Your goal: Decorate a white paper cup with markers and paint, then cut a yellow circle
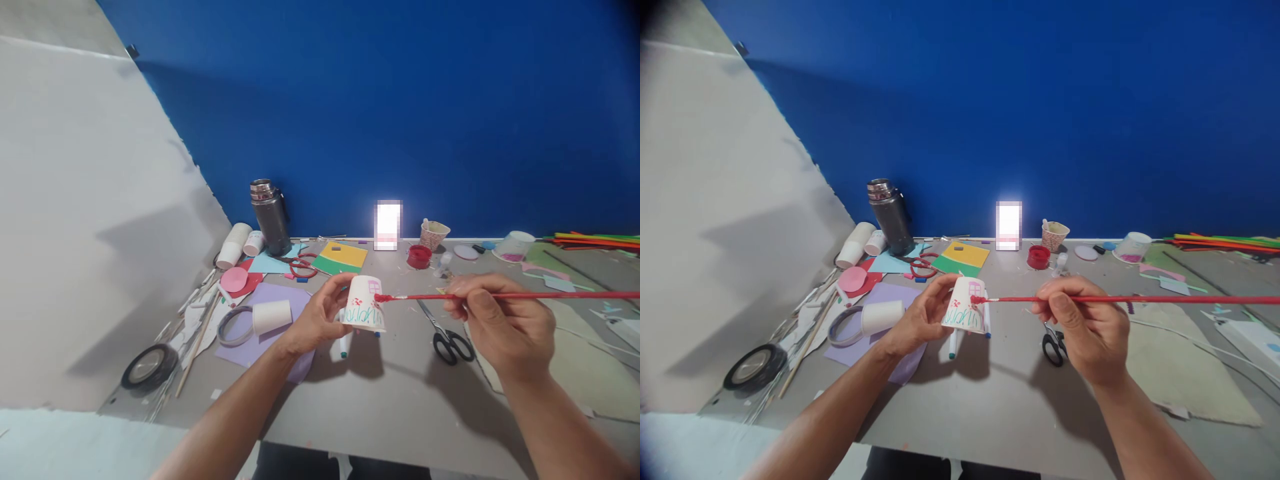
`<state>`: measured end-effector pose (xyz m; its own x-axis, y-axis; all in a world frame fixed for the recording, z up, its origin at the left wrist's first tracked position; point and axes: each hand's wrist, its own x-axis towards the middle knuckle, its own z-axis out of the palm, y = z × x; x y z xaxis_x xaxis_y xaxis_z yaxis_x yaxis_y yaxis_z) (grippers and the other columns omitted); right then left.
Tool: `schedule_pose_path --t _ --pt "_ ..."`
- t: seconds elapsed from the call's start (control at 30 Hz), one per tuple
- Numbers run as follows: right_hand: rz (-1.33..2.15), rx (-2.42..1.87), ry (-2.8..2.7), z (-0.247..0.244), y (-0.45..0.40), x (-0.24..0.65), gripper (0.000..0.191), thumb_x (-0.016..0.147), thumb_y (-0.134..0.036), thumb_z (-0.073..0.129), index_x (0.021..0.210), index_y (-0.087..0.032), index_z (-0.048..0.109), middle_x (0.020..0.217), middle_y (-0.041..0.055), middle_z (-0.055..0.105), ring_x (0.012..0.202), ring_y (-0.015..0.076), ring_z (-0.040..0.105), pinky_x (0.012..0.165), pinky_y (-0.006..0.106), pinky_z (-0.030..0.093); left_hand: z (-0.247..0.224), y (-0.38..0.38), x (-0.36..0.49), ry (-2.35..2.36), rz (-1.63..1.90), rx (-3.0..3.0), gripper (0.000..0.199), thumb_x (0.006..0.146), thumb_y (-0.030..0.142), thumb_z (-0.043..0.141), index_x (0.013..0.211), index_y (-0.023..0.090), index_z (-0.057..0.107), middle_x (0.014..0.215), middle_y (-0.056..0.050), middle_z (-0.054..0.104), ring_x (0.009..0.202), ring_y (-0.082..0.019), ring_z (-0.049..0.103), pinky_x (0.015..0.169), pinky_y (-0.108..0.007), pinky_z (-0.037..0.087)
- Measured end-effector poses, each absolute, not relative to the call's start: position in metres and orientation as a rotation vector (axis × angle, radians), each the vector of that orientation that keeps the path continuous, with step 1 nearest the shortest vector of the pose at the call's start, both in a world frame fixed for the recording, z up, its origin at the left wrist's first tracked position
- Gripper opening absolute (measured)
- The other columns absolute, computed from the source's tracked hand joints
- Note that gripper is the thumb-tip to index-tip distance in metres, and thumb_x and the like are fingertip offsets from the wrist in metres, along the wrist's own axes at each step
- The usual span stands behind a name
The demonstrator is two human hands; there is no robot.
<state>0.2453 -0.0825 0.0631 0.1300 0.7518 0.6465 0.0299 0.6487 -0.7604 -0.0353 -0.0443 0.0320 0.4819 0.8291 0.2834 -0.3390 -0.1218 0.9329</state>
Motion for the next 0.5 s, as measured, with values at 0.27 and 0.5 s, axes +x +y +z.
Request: schedule_pose_path --t 0.27,0.5 --pt "0.621 -0.746 -1.367 0.0595 -0.082 0.2475 0.016 0.1 -0.036 0.072 0.093 -0.024 0.079 0.086 0.0048 0.075 0.067 0.0172 0.068 0.052 0.031 0.051 0.029 -0.0424 -0.0355 0.47 1.062 1.344 0.075 0.07 0.014 0.092 0.136 0.033 0.062 0.144 -0.008 0.062 0.139 -0.03 0.055 0.11 -0.039 0.046" --pt "0.61 -0.702 -1.309 0.0647 -0.0814 0.2456 0.017 0.1 -0.037 0.073 0.091 -0.024 0.079 0.079 0.0034 0.074 0.064 0.0159 0.065 0.051 0.03 0.047 0.0287 -0.0424 -0.0356 0.46 1.075 1.341 0.075 0.069 0.013 0.092 0.136 0.032 0.063 0.144 -0.008 0.063 0.139 -0.031 0.056 0.111 -0.041 0.046"
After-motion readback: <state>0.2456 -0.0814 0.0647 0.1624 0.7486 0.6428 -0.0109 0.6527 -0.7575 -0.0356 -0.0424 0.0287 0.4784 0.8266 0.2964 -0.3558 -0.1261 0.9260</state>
